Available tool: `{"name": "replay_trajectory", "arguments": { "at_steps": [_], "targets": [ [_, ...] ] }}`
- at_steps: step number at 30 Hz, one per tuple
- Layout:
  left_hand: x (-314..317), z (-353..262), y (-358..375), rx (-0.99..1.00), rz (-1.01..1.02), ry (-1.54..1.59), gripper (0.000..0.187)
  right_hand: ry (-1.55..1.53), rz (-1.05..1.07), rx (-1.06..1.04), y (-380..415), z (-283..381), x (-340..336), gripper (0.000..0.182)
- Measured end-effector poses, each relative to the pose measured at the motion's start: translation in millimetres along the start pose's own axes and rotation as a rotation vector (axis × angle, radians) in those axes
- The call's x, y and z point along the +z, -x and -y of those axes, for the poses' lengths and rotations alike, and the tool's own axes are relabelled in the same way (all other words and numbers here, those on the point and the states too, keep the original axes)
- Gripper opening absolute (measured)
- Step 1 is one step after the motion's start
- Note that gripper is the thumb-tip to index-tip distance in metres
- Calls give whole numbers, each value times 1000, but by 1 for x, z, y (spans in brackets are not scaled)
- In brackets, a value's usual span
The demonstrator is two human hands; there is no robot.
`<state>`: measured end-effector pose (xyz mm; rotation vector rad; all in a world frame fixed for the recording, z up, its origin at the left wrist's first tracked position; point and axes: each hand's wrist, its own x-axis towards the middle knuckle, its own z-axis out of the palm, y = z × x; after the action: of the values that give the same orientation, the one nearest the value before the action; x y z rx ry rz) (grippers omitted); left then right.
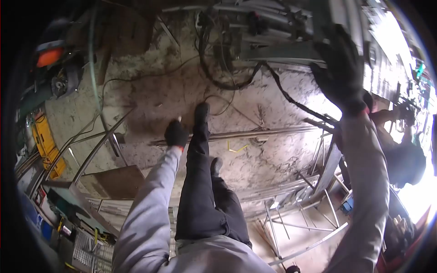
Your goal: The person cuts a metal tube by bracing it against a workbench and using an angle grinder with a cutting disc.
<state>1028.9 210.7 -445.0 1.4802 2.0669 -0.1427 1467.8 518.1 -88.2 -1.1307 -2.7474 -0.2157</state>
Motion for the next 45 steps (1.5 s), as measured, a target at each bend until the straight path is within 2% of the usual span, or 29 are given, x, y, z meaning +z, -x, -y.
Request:
{"name": "replay_trajectory", "arguments": {
  "at_steps": [2, 4, 8, 10, 11, 14, 16, 19, 21, 23, 25, 26, 28, 29, 31, 32, 34, 35, 37, 38, 39, 40, 41, 42, 43, 44, 45],
  "targets": [
    [25, -35, -51, 211, -165, 60, 44, -12, -60, 6, -4, 7, 4, 48],
    [58, -69, -102, 264, -156, -4, 45, 133, 188, -7, -10, 6, -13, 41],
    [149, -132, -197, 273, -240, -14, 42, 140, 229, -9, 9, -16, 62, 41],
    [193, -157, -240, 146, -53, -23, 45, 136, 249, -17, 11, -20, 104, 40],
    [212, -164, -251, 130, -41, -21, 45, 121, 262, -22, 14, -20, 122, 40],
    [245, -168, -281, 154, -38, -58, 55, 59, 314, -23, 33, -15, 180, 40],
    [279, -159, -284, 205, -250, -40, 53, 2, 376, -12, 49, -9, 205, 40],
    [279, -149, -290, 236, -65, -72, 52, -49, 432, 12, 67, -6, 230, 40],
    [279, -145, -295, 283, -115, -64, 50, -64, 448, 32, 74, -8, 241, 40],
    [285, -149, -301, 340, -159, -49, 48, -73, 472, 59, 84, -11, 249, 40],
    [279, -162, -313, 333, 15, -69, 37, -68, 490, 73, 89, -15, 248, 40],
    [276, -167, -314, 336, 17, -63, 37, -65, 499, 79, 92, -16, 247, 40],
    [287, -168, -324, 396, 61, 14, 26, -55, 518, 89, 96, -18, 244, 40],
    [306, -164, -330, 401, 57, 25, 26, -44, 525, 94, 97, -20, 240, 40],
    [334, -158, -337, 566, -102, -112, 21, -25, 535, 105, 98, -24, 233, 40],
    [328, -162, -336, 570, -105, -107, 21, -20, 540, 112, 97, -23, 229, 40],
    [313, -170, -324, 466, 22, -54, 23, -10, 548, 125, 94, -22, 216, 40],
    [300, -175, -309, 466, 14, -52, 23, -6, 547, 128, 89, -23, 208, 40],
    [269, -184, -275, 269, -9, 144, 28, 4, 519, 130, 73, -25, 189, 40],
    [269, -181, -260, 181, 23, 86, 34, 10, 497, 129, 63, -26, 177, 40],
    [270, -172, -239, 123, -35, 137, 37, 16, 473, 128, 52, -26, 165, 40],
    [333, -138, -232, 284, -308, 636, 37, 20, 450, 128, 42, -27, 149, 40],
    [270, -148, -199, -42, 42, 346, 35, 23, 426, 127, 28, -24, 136, 41],
    [268, -127, -182, 270, -45, 114, 40, 26, 404, 126, 18, -22, 121, 41],
    [266, -106, -159, 23, 126, 675, 40, 28, 383, 126, 9, -19, 104, 41],
    [196, -112, -145, -52, 265, 240, 27, 32, 362, 126, 1, -14, 88, 41],
    [157, -116, -123, -372, 353, 923, 11, 38, 342, 125, -5, -10, 70, 41]
  ]
}}
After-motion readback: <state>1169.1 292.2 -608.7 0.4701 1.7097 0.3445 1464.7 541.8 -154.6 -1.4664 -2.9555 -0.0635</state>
